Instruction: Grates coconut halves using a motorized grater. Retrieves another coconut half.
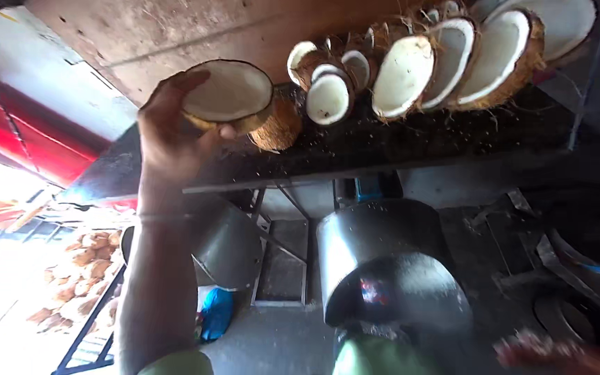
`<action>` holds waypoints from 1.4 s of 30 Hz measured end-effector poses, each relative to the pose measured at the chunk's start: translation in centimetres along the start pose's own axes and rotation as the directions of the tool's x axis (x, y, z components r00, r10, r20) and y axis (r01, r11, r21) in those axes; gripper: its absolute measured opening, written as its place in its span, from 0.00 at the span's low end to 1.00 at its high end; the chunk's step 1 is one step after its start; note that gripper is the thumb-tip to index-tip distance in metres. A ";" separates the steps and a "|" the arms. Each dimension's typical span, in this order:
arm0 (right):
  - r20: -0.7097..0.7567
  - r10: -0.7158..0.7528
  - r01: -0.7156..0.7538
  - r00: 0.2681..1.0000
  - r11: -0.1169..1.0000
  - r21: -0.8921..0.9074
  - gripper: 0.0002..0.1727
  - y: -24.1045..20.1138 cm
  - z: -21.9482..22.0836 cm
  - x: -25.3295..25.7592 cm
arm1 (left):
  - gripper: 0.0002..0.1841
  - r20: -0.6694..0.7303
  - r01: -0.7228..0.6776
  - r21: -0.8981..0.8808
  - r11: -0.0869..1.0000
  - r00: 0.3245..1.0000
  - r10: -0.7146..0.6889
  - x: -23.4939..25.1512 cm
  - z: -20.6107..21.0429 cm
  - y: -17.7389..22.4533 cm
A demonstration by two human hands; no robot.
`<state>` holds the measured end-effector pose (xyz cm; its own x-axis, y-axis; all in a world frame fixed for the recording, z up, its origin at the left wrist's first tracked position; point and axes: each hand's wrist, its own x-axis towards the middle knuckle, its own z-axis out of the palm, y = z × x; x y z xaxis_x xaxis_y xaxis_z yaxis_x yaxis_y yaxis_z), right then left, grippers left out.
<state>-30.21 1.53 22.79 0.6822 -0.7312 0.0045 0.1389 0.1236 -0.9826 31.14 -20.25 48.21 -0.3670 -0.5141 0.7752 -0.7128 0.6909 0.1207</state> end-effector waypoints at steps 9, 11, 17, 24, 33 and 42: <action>-0.177 -0.599 0.615 0.781 0.786 0.055 0.73 3.0 11.4 16.0 | 0.63 0.074 0.363 -0.837 0.410 0.816 -0.573 -23.3 18.1 28.7; -0.271 -0.591 0.623 0.760 0.781 0.047 0.71 6.9 11.2 15.7 | 0.50 0.122 0.357 -0.910 0.210 0.716 -0.687 -25.8 21.2 31.4; -0.578 -0.225 0.363 0.785 0.922 0.134 0.61 14.9 12.0 14.0 | 0.65 0.325 0.612 -0.789 0.058 0.495 -0.806 -29.0 25.7 34.5; -0.589 0.491 -0.007 0.642 0.772 0.636 0.43 22.0 10.5 16.4 | 0.52 0.495 0.843 -0.350 -0.408 -0.204 -0.845 -32.4 35.9 30.2; -0.598 0.531 0.301 0.600 0.544 0.784 0.28 22.5 6.3 23.4 | 0.47 0.399 0.875 0.473 0.101 -0.111 -0.910 -24.6 40.8 24.9; -0.777 0.449 0.187 0.442 0.801 0.569 0.16 23.8 6.3 22.7 | 0.57 0.327 0.986 0.155 0.055 0.002 -0.945 -28.5 41.4 25.8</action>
<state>-6.87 -7.87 0.65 -0.1942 -0.7887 -0.5834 0.6475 0.3437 -0.6802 -1.53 -8.83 3.53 0.4774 -0.8200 -0.3158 -0.4937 -0.5477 0.6755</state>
